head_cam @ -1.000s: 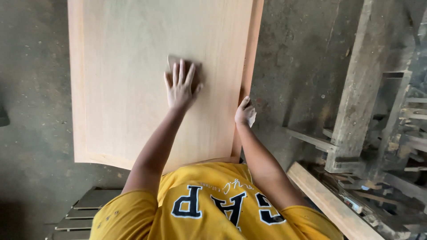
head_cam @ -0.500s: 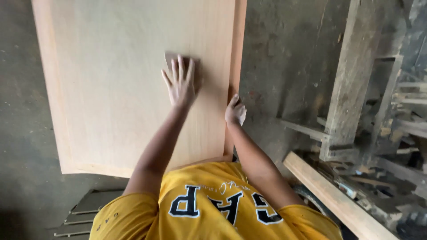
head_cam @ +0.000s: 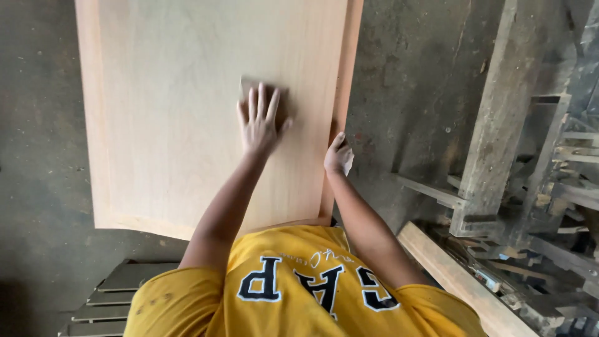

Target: The person sands a large, light-colored wooden board using a sanding block held in their right hand. They move the block back and forth across the surface of the board, which is resting on a workbench, while the camera shakes significantly.

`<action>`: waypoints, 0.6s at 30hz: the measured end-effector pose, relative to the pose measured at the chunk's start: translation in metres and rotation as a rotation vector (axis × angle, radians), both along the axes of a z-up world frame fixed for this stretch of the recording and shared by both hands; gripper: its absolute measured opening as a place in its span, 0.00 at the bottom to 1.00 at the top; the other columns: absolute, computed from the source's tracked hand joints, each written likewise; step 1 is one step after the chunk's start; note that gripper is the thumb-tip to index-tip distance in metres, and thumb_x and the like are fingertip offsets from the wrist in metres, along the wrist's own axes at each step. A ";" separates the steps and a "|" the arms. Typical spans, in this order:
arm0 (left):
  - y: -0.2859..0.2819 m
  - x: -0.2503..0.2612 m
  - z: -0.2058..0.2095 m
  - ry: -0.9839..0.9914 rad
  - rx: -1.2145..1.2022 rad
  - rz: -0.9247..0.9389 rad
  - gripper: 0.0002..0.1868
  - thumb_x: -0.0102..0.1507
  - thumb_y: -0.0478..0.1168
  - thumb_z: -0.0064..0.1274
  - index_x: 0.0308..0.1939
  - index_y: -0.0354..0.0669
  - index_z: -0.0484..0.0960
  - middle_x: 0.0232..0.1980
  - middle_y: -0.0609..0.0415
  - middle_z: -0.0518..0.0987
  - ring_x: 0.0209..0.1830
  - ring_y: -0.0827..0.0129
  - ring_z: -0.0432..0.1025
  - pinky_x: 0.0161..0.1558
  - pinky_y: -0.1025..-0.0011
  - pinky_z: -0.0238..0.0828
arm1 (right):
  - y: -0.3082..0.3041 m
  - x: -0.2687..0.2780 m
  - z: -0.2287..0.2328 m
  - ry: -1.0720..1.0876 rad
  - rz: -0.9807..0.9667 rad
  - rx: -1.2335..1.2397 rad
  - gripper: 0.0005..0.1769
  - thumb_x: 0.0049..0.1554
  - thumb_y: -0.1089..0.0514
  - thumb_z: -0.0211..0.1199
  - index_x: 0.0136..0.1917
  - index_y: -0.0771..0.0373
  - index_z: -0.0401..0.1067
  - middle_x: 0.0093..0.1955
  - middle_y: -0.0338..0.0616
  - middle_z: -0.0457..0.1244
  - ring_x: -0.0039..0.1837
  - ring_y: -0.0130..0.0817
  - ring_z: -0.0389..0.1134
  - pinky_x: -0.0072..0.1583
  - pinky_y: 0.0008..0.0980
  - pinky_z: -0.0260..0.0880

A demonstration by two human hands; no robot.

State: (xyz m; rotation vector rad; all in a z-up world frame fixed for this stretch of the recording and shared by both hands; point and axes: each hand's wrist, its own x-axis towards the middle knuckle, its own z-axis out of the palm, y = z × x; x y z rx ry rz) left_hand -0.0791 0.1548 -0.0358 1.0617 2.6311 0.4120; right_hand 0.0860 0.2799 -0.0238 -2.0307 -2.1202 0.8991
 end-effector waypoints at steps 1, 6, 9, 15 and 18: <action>0.019 -0.023 -0.004 0.021 0.018 0.011 0.45 0.66 0.65 0.53 0.82 0.62 0.54 0.85 0.46 0.49 0.85 0.51 0.41 0.77 0.36 0.31 | 0.001 0.001 -0.007 0.015 -0.015 0.026 0.45 0.67 0.31 0.34 0.52 0.73 0.77 0.52 0.73 0.69 0.59 0.68 0.70 0.61 0.64 0.68; -0.047 -0.015 -0.001 -0.042 0.010 0.094 0.44 0.67 0.64 0.48 0.83 0.58 0.53 0.86 0.56 0.47 0.86 0.62 0.39 0.78 0.40 0.26 | 0.007 0.009 -0.020 0.056 0.010 0.031 0.42 0.68 0.32 0.36 0.63 0.73 0.71 0.61 0.72 0.66 0.67 0.67 0.65 0.67 0.62 0.63; -0.142 0.046 -0.005 0.029 0.049 0.109 0.45 0.64 0.64 0.50 0.82 0.58 0.57 0.85 0.57 0.51 0.85 0.62 0.44 0.78 0.42 0.26 | 0.025 0.029 -0.066 -0.005 0.013 0.034 0.41 0.69 0.32 0.34 0.73 0.69 0.63 0.73 0.66 0.58 0.76 0.62 0.55 0.73 0.63 0.55; -0.263 0.019 -0.026 0.201 0.046 0.223 0.44 0.65 0.68 0.44 0.81 0.57 0.61 0.84 0.53 0.57 0.84 0.57 0.47 0.74 0.39 0.20 | 0.013 -0.014 -0.048 -0.113 0.203 0.414 0.32 0.67 0.50 0.50 0.81 0.34 0.47 0.80 0.47 0.47 0.81 0.49 0.46 0.73 0.61 0.47; -0.256 -0.026 -0.017 0.118 0.064 0.282 0.43 0.65 0.65 0.47 0.81 0.55 0.60 0.84 0.51 0.54 0.84 0.55 0.44 0.72 0.34 0.22 | -0.020 -0.051 -0.035 -0.040 0.319 0.490 0.35 0.64 0.53 0.56 0.80 0.37 0.49 0.81 0.56 0.45 0.83 0.59 0.38 0.75 0.63 0.40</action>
